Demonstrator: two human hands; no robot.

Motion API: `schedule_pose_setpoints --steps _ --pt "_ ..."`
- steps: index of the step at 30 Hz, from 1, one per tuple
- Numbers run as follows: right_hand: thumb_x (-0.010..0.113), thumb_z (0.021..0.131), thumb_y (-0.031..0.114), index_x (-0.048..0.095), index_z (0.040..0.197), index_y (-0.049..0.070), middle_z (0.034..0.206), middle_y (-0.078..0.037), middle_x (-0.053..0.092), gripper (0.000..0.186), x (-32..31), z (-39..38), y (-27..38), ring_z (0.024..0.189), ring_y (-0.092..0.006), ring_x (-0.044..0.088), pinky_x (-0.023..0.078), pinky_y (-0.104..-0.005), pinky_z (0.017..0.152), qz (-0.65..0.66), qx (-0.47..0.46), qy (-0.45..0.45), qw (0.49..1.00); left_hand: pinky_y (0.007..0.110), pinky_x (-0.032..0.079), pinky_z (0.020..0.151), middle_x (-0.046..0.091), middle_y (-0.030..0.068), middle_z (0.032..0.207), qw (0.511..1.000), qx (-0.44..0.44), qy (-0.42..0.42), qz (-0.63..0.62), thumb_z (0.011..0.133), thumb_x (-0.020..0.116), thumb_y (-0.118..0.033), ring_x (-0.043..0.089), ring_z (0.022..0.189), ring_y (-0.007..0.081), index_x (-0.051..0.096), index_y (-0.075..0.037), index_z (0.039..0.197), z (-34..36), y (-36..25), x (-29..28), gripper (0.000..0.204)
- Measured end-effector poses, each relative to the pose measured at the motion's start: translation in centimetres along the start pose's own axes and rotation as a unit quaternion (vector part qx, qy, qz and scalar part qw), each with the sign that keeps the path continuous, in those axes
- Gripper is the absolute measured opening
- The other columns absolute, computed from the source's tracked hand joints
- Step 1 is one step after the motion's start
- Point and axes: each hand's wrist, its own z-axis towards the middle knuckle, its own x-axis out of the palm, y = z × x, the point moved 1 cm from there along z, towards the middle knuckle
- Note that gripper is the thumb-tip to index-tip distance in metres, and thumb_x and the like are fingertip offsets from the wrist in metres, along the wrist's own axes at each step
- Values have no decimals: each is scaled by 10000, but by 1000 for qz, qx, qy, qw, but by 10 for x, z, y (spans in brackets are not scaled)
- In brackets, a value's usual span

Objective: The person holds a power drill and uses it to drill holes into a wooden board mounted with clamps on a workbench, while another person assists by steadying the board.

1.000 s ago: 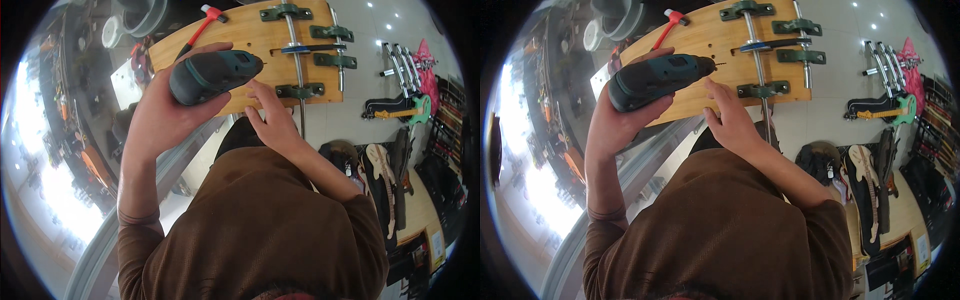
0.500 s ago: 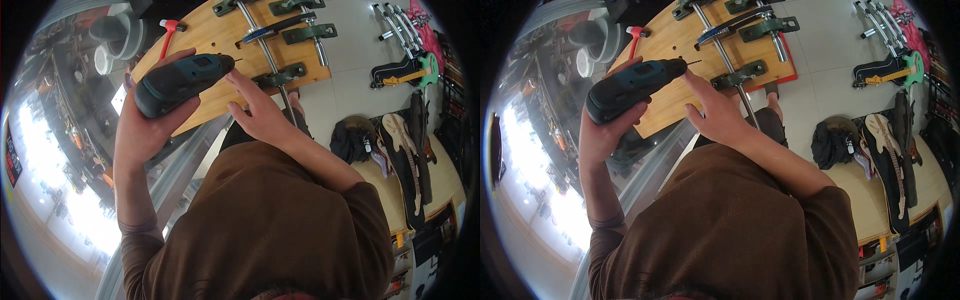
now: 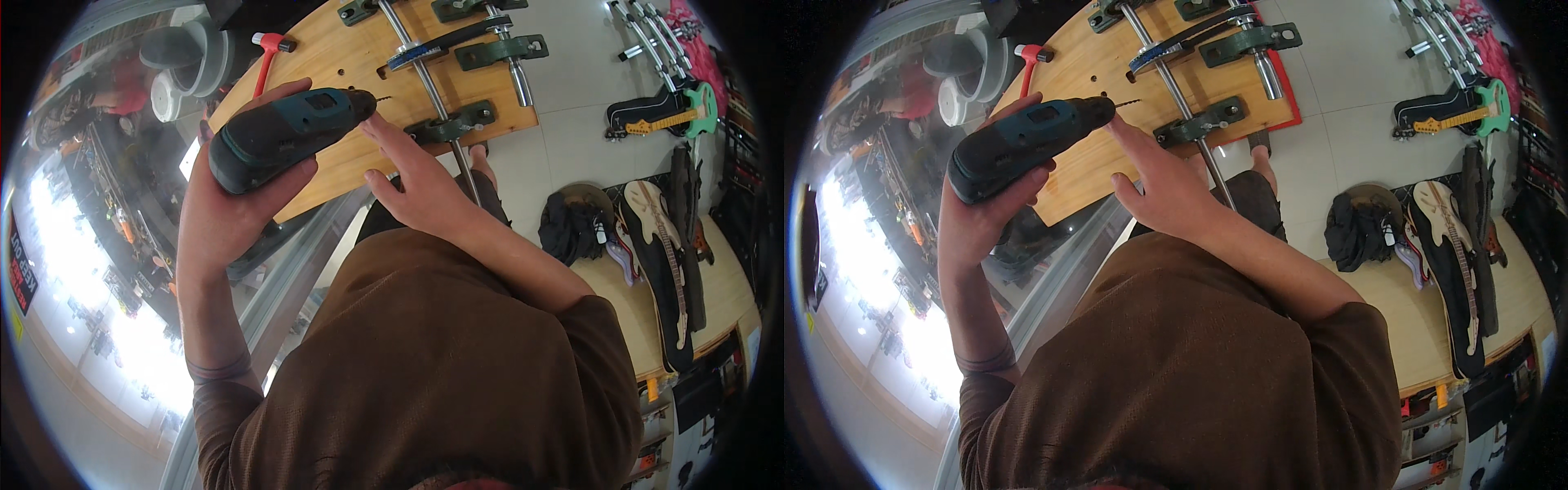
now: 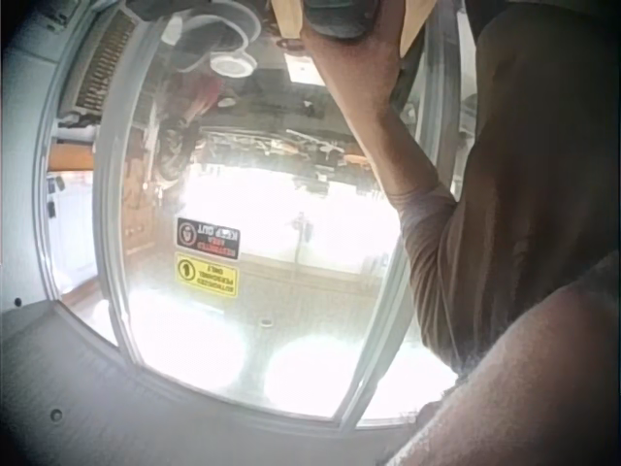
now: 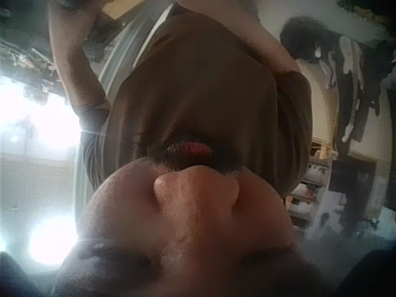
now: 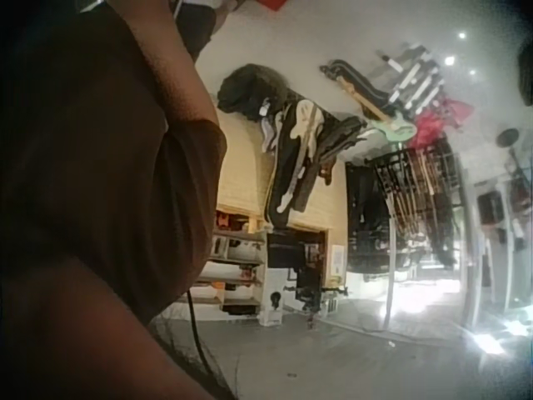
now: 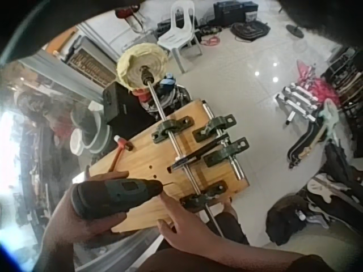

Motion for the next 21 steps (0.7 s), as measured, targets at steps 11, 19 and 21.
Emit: schedule_pose_setpoints --steps 11,19,21 --pt "626 969 158 262 1636 19 1593 -262 435 772 2 0 -4 1468 -402 450 406 -440 1185 24 -7 -28 999 244 572 697 734 73 1233 1000 13 -4 27 889 741 38 711 980 112 593 -21 1472 2 2 1 605" --pt "624 978 182 290 1619 -3 1591 -268 432 746 2 0 -7 1443 -419 466 448 -452 1150 -27 -21 -29 999 238 551 667 734 30 1159 999 -32 -33 -27 873 794 2 635 811 55 643 -17 1396 4 -2 3 544" --pt "623 980 188 296 1614 -10 1586 -271 437 740 2 1 -7 1437 -423 471 451 -454 1148 -25 -17 -28 999 242 554 672 735 29 1136 998 -35 -37 -31 875 795 -3 639 820 58 645 -18 1397 3 -1 3 544"
